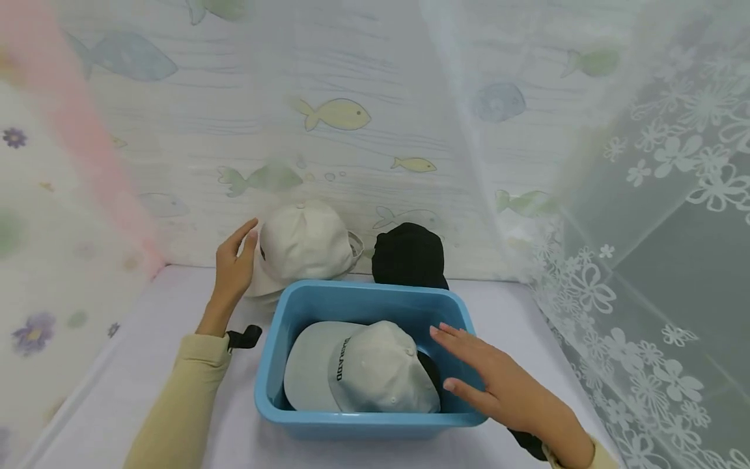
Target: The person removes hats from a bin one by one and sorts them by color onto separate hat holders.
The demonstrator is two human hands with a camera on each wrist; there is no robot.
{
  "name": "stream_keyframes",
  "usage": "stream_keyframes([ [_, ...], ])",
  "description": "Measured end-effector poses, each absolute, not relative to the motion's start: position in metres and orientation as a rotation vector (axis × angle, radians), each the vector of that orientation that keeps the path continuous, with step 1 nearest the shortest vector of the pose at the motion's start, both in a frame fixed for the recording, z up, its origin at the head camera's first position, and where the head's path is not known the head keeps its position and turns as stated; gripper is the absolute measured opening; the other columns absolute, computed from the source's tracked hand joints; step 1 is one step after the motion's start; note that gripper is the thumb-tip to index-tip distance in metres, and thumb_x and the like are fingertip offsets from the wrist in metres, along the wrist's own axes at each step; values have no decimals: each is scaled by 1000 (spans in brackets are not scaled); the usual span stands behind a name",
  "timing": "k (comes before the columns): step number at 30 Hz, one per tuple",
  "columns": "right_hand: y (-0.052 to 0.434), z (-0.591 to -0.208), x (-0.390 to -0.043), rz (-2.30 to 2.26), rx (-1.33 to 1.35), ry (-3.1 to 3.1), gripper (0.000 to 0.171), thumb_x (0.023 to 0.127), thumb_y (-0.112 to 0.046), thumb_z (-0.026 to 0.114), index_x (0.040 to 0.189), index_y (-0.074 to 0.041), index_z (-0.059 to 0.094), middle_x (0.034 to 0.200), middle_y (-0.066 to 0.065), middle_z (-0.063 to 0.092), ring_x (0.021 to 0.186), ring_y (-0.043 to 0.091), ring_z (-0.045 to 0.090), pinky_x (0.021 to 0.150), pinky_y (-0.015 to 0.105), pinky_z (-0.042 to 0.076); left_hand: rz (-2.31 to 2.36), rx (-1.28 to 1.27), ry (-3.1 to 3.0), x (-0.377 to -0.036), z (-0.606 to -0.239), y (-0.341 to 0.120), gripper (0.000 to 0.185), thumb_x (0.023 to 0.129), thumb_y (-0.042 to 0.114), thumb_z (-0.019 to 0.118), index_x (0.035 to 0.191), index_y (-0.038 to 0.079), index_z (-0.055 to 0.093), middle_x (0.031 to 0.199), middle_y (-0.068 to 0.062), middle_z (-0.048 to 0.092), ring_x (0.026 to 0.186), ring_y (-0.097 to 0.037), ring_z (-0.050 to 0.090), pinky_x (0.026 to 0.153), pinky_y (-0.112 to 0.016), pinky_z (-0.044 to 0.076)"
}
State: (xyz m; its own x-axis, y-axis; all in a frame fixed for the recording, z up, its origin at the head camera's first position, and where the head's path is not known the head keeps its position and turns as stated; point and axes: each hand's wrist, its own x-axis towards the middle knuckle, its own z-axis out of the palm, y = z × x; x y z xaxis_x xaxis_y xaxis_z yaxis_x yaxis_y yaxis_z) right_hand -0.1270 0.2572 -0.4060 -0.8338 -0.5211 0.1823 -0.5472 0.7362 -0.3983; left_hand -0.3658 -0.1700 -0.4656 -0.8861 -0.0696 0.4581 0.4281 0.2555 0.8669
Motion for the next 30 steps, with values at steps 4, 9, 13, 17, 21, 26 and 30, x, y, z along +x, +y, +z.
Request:
stream_keyframes([
  [4,233,-371,-157,876,1097,-2819,55,102,-23,64,153,-17,47,154,0,51,143,23,46,109,45,48,-1735,-116,-2129,-355,-485,-187,48,111,30,42,147,1,52,155,-15,47,147,-31,38,122,-51,28],
  [9,198,-347,-211,1180,1229,-2718,50,103,-18,62,151,-10,48,147,5,57,137,21,53,112,43,45,-1884,69,-2202,-347,-498,-201,61,112,40,31,153,-4,39,158,-20,40,147,-35,37,122,-50,29],
  [13,167,-344,-265,1345,1094,-2729,53,107,-25,54,155,-7,40,150,11,53,138,23,51,114,43,43,-2105,243,-2181,-346,-500,-204,65,112,39,27,159,-4,22,163,-24,27,151,-37,27,124,-48,25],
  [17,139,-352,-315,1370,843,-2801,57,109,-29,48,158,-4,32,154,17,46,139,28,47,114,47,42,-2275,456,-2080,-347,-501,-207,65,111,37,28,161,-4,15,163,-25,27,148,-33,32,123,-43,30],
  [21,122,-368,-344,1496,582,-2858,59,109,-32,49,156,-1,34,154,18,44,140,31,45,113,48,43,-2421,562,-1988,-347,-505,-215,61,111,35,34,159,-1,24,145,-19,46,123,-22,55,107,-31,50],
  [26,114,-387,-363,1707,392,-2940,63,109,-34,48,156,3,31,158,19,37,142,34,43,115,47,41,-2803,498,-1746,-344,-515,-226,44,109,32,44,145,7,39,116,0,52,97,-6,61,83,-20,57],
  [30,109,-392,-376,1852,284,-2926,60,109,-33,49,154,4,35,153,21,42,135,36,49,113,45,45,-2863,300,-1833,-343,-522,-229,59,109,31,45,158,5,24,121,-2,53,96,-1,65,87,-21,57],
])
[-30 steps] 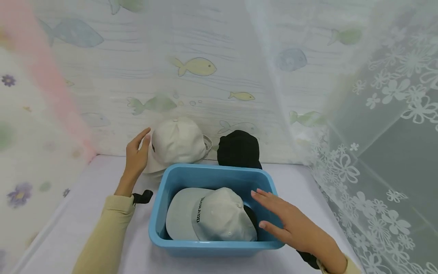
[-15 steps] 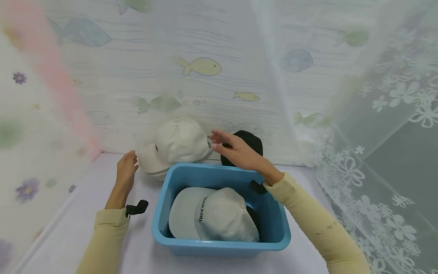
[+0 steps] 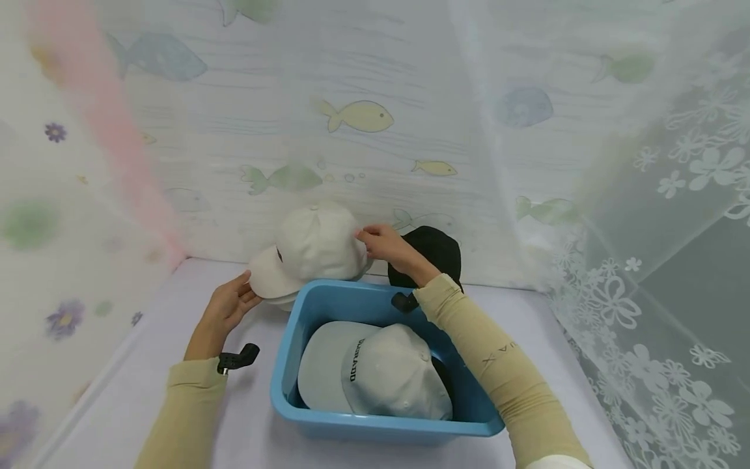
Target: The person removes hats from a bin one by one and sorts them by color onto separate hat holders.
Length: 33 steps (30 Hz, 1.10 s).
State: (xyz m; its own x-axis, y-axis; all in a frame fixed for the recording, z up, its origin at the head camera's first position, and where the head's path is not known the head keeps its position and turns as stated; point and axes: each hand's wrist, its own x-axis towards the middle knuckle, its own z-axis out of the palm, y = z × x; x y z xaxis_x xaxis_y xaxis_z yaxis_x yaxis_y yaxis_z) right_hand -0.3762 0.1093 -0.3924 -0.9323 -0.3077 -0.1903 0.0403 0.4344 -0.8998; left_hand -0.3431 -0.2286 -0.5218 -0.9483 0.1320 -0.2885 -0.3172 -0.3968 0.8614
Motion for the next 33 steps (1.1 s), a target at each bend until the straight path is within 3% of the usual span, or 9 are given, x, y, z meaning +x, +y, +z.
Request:
stream_keyframes([
  [6,112,-391,-389,-1605,-84,2266,58,108,-33,50,150,7,41,145,22,49,115,26,55,107,39,48,2348,-225,1646,-351,-526,-217,79,107,35,50,162,-1,7,148,-12,39,100,0,62,92,-20,55],
  [14,112,-390,-400,-1726,39,2019,73,104,-41,57,158,-1,29,154,17,38,111,19,52,97,33,47,2284,-326,1848,-358,-522,-210,78,104,33,59,161,-2,19,162,-23,29,118,-9,57,88,-15,54],
  [20,107,-391,-405,-1758,46,2042,53,96,-40,69,127,-1,50,109,6,47,94,15,48,91,30,44,2240,-322,2040,-359,-521,-207,74,104,31,59,158,-6,25,155,-30,37,93,3,62,83,-14,55],
  [23,107,-391,-407,-1784,50,2054,62,95,-36,72,136,4,47,128,12,52,116,17,53,104,28,42,2253,-343,2084,-357,-524,-204,72,104,30,60,157,-6,28,153,-30,41,91,2,63,80,-13,56],
  [25,108,-391,-408,-1752,39,2077,87,95,-36,72,159,0,24,160,13,33,145,22,39,119,35,35,2252,-361,2099,-354,-527,-200,71,104,30,60,156,-6,30,152,-29,43,95,0,64,79,-13,56],
  [27,110,-392,-409,-1708,13,2103,88,95,-35,73,159,1,25,166,14,26,152,28,30,122,42,30,2255,-380,2106,-350,-530,-196,69,104,30,60,156,-6,31,152,-28,44,99,-3,64,78,-12,56],
  [29,110,-392,-408,-1642,-34,2165,76,94,-36,74,151,3,41,156,13,40,146,29,39,120,44,34,2259,-389,2117,-346,-533,-193,68,104,29,60,155,-6,32,151,-28,46,99,-3,64,77,-12,56],
  [31,111,-392,-407,-1573,-83,2238,52,93,-37,74,123,4,62,123,11,58,127,26,53,112,40,43,2270,-394,2131,-343,-536,-190,67,104,29,60,154,-7,34,149,-29,48,94,0,64,75,-12,56],
  [33,111,-392,-405,-1499,-125,2326,41,92,-40,75,91,-3,60,89,5,51,103,23,56,96,37,47,2281,-392,2142,-339,-537,-187,67,103,30,61,153,-8,36,147,-30,49,87,4,64,73,-12,56],
])
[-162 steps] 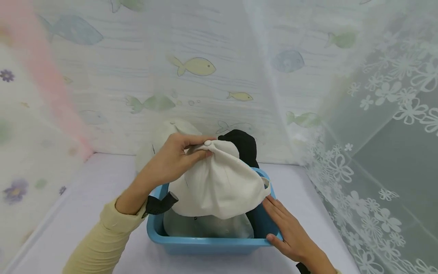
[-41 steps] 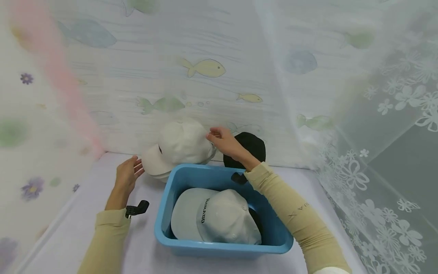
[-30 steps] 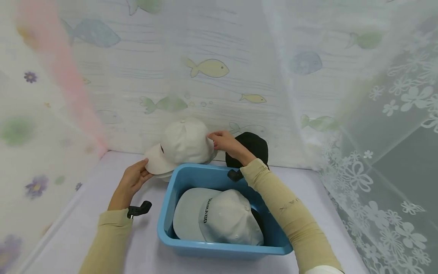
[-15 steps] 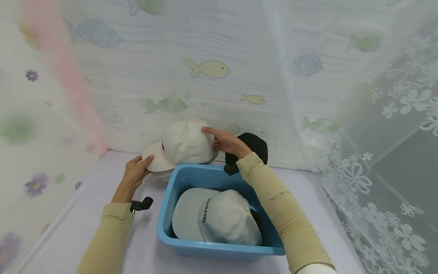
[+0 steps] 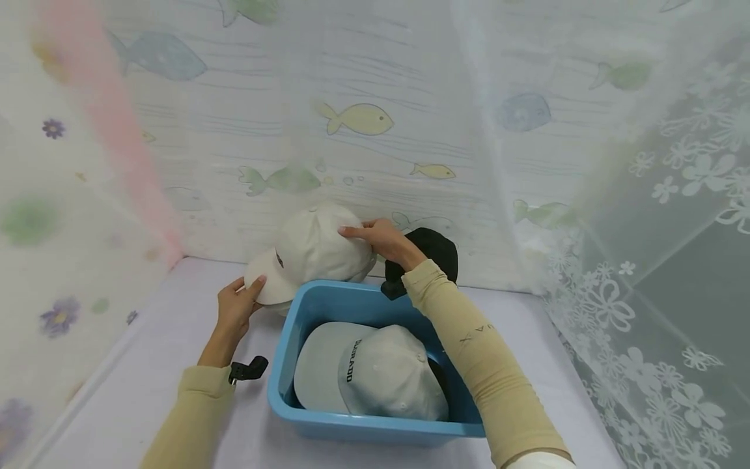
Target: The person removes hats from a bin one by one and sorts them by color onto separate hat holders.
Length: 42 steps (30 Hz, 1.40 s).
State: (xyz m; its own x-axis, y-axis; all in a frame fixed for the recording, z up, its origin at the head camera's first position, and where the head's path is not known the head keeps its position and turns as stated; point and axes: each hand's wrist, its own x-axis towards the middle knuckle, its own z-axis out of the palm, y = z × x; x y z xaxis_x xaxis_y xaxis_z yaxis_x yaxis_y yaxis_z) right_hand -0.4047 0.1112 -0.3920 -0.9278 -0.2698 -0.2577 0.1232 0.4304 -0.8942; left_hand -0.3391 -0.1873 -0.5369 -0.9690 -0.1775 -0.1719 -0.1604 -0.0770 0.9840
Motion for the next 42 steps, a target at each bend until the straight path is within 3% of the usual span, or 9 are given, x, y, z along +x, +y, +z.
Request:
stream_keyframes([
  [1,111,-392,-404,-1467,-144,2360,42,91,-41,75,84,-6,54,83,3,45,95,22,54,90,36,46,-2260,387,-2122,-338,-537,-187,67,103,30,61,152,-9,36,146,-31,50,84,6,64,72,-12,56],
  [3,110,-393,-402,-1427,-177,2396,42,90,-42,76,83,-9,52,80,3,44,90,22,53,86,37,46,-2250,384,-2119,-336,-538,-186,67,103,29,62,152,-9,37,145,-32,50,80,9,63,71,-12,56],
  [6,109,-395,-400,-1405,-208,2408,46,89,-41,77,106,-1,62,104,10,58,99,24,56,94,41,50,-2245,371,-2116,-337,-538,-186,67,103,28,62,151,-10,37,145,-33,50,79,9,63,70,-12,56],
  [9,107,-396,-397,-1395,-204,2403,65,89,-39,77,129,7,54,126,18,53,111,27,53,102,44,47,-2229,350,-2135,-342,-538,-189,66,103,28,61,152,-9,36,145,-32,51,80,9,63,71,-13,56],
  [18,97,-394,-394,-1360,-80,2281,84,93,-36,73,150,8,30,150,21,38,131,31,45,116,48,39,-2160,254,-2254,-370,-540,-208,69,103,31,62,153,-8,35,144,-34,51,79,8,62,70,-14,57],
  [23,98,-392,-401,-1363,-60,2162,76,98,-32,67,151,7,29,151,20,39,134,32,46,116,47,40,-2255,263,-2324,-377,-537,-212,73,104,32,58,158,-6,27,152,-32,41,88,2,61,75,-13,56],
  [28,101,-391,-405,-1357,-35,2172,79,98,-34,68,153,6,28,153,20,37,137,34,45,117,49,39,-2255,298,-2371,-374,-530,-207,77,105,41,54,159,-5,23,155,-30,37,118,-22,57,74,-13,55],
  [31,102,-391,-405,-1353,-21,2198,83,97,-35,68,155,6,25,156,21,34,140,35,41,118,51,36,-2214,298,-2376,-370,-527,-204,78,104,43,54,158,-6,26,153,-30,40,127,-32,54,74,-15,56],
  [42,100,-400,-399,-1345,-38,2142,68,101,-29,64,151,4,32,149,19,42,132,33,46,117,51,38,-2077,274,-2429,-376,-534,-205,76,101,41,61,156,-3,33,148,-32,48,120,-34,62,70,-15,57],
])
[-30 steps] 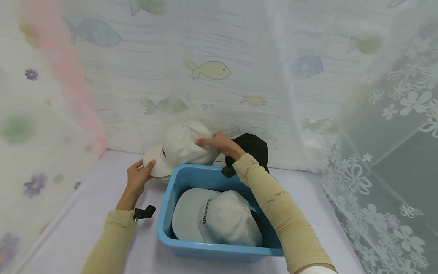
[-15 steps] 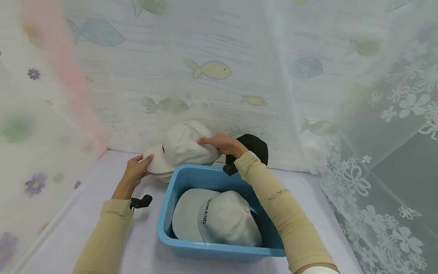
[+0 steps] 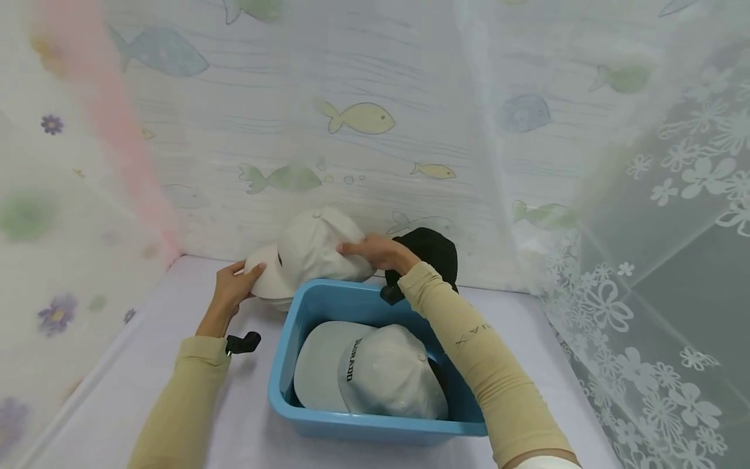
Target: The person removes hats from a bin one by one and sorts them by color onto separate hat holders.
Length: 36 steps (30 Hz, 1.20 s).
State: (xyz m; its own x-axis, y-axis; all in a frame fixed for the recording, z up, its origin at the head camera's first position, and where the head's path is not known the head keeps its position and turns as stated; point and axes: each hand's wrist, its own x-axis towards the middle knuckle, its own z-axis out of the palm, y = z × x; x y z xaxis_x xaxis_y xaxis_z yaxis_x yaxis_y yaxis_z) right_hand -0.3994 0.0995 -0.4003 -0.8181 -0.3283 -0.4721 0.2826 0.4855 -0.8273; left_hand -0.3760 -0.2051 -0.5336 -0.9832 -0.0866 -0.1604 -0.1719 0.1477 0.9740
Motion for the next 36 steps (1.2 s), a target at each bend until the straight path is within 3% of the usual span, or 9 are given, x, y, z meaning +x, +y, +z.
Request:
stream_keyframes([
  [8,96,-400,-397,-1416,-64,2095,62,105,-23,58,153,4,30,152,21,40,137,33,44,118,49,36,2036,-323,2313,-383,-532,-207,77,101,41,61,157,-3,32,148,-33,47,120,-34,61,66,-15,56],
  [12,99,-399,-397,-1407,-50,2147,58,104,-23,60,148,7,36,147,20,45,129,30,49,116,47,40,2032,-318,2318,-384,-529,-209,79,101,41,62,157,-4,30,149,-33,46,120,-33,62,67,-15,56],
  [20,102,-403,-395,-1459,21,2170,59,100,-23,67,143,10,44,142,20,50,120,28,55,111,44,46,2046,-367,2334,-385,-530,-212,77,100,41,64,156,-2,34,146,-31,50,99,-16,64,65,-14,55],
  [29,103,-404,-391,-1462,57,2207,71,97,-27,71,149,8,37,148,20,45,131,31,52,113,43,44,2085,-376,2347,-382,-531,-209,75,97,39,69,153,-2,41,142,-32,53,87,-8,65,64,-14,56],
  [31,104,-404,-389,-1429,41,2259,67,97,-29,72,144,7,42,138,15,51,123,27,54,109,39,46,2072,-345,2354,-380,-533,-209,76,97,40,68,153,-4,40,141,-33,52,85,-6,65,64,-15,56],
  [33,106,-403,-385,-1345,-11,2351,49,96,-30,72,124,6,54,113,10,55,102,21,55,98,33,49,2024,-318,2369,-377,-535,-209,76,98,41,66,153,-5,39,139,-34,54,79,-4,64,63,-15,57],
  [35,108,-401,-380,-1258,-79,2437,34,96,-31,72,99,1,57,88,3,47,82,16,47,84,34,45,1958,-276,2373,-371,-538,-209,76,100,40,63,153,-8,37,122,-30,64,71,-2,63,63,-16,57],
  [36,109,-399,-377,-1208,-115,2476,34,96,-31,71,99,1,59,89,4,50,82,16,46,83,35,44,1916,-252,2377,-368,-539,-210,76,101,39,62,152,-10,36,111,-27,69,68,-1,62,63,-16,57],
])
